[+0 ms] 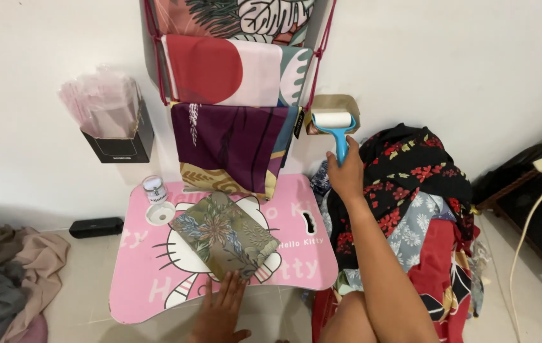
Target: The person uses a lint roller to remove debris from a scarf on a small table and then folds the scarf.
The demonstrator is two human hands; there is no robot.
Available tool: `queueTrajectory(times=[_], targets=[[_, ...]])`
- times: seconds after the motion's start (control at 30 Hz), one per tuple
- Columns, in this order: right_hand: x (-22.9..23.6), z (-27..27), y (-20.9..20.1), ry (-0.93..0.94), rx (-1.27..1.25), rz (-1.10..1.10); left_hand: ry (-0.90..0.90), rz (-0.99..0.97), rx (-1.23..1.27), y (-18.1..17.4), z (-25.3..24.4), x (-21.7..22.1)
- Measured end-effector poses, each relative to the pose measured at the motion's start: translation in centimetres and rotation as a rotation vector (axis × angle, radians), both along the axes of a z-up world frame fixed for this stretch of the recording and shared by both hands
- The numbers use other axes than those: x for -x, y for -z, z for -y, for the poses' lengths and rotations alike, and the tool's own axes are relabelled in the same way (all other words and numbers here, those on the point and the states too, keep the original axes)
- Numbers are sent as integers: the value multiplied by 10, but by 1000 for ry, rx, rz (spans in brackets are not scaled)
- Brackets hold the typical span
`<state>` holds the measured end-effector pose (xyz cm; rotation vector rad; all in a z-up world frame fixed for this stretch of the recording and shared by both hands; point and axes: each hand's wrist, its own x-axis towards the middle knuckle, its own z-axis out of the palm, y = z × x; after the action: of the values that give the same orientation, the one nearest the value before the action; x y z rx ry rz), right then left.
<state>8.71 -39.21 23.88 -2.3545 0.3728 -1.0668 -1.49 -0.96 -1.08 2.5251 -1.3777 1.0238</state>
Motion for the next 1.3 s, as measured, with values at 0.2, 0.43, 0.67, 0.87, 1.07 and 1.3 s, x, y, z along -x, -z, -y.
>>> queueTrajectory(times=[0.2,0.43,0.67,0.87,1.07,1.3], targets=[[-8,1,-10,13,41,140,-155,-873,615,38,52,60],[47,-47,-68,-77,59,330,-749,-1396,865,87,68,71],[103,-132,-70,-432,-93,-215,-594,-1830,1257,-26,45,37],[117,-195,-3,-521,104,-812,-447,-2009,1479,-55,33,22],[109,-207,54,-570,258,-1081,-451,-1964,1441,-23,40,14],[62,-224,84,-590,364,-1068,-408,-1936,1476,-6,43,15]])
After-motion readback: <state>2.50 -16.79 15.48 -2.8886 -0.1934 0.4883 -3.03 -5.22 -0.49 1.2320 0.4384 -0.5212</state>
